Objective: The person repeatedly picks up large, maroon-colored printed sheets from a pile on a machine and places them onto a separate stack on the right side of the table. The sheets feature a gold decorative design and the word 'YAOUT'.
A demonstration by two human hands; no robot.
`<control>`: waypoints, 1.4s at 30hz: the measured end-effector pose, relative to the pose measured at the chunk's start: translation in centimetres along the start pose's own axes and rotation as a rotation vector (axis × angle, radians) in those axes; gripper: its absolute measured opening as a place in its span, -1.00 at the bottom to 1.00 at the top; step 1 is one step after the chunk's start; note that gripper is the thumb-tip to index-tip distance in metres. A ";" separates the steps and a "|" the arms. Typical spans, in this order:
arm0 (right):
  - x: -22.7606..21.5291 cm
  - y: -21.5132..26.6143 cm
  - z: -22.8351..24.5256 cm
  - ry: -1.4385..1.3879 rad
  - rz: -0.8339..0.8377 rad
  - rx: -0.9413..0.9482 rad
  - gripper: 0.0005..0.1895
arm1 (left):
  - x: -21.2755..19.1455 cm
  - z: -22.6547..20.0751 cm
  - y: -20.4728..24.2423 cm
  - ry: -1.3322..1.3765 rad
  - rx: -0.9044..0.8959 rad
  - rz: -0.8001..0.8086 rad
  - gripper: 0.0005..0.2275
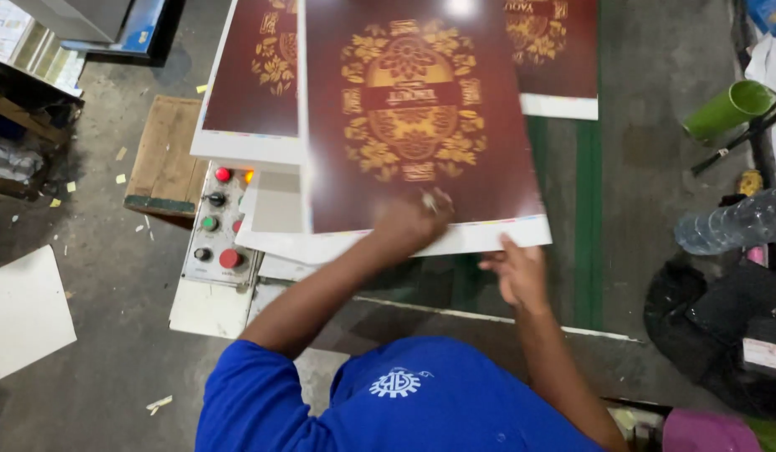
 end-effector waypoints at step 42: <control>0.9 0.8 0.8 0.424 0.030 0.123 -0.50 | -4.7 2.6 4.5 -0.053 -0.082 -0.182 -0.81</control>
Point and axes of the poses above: each hand's wrist, its own y-axis away from the middle knuckle, its own x-axis out of the palm, z = x × y, the point moved 8 cm from there along -y, towards the middle knuckle, and after that the axes turned 1 degree about y, right-handed, at the moved point
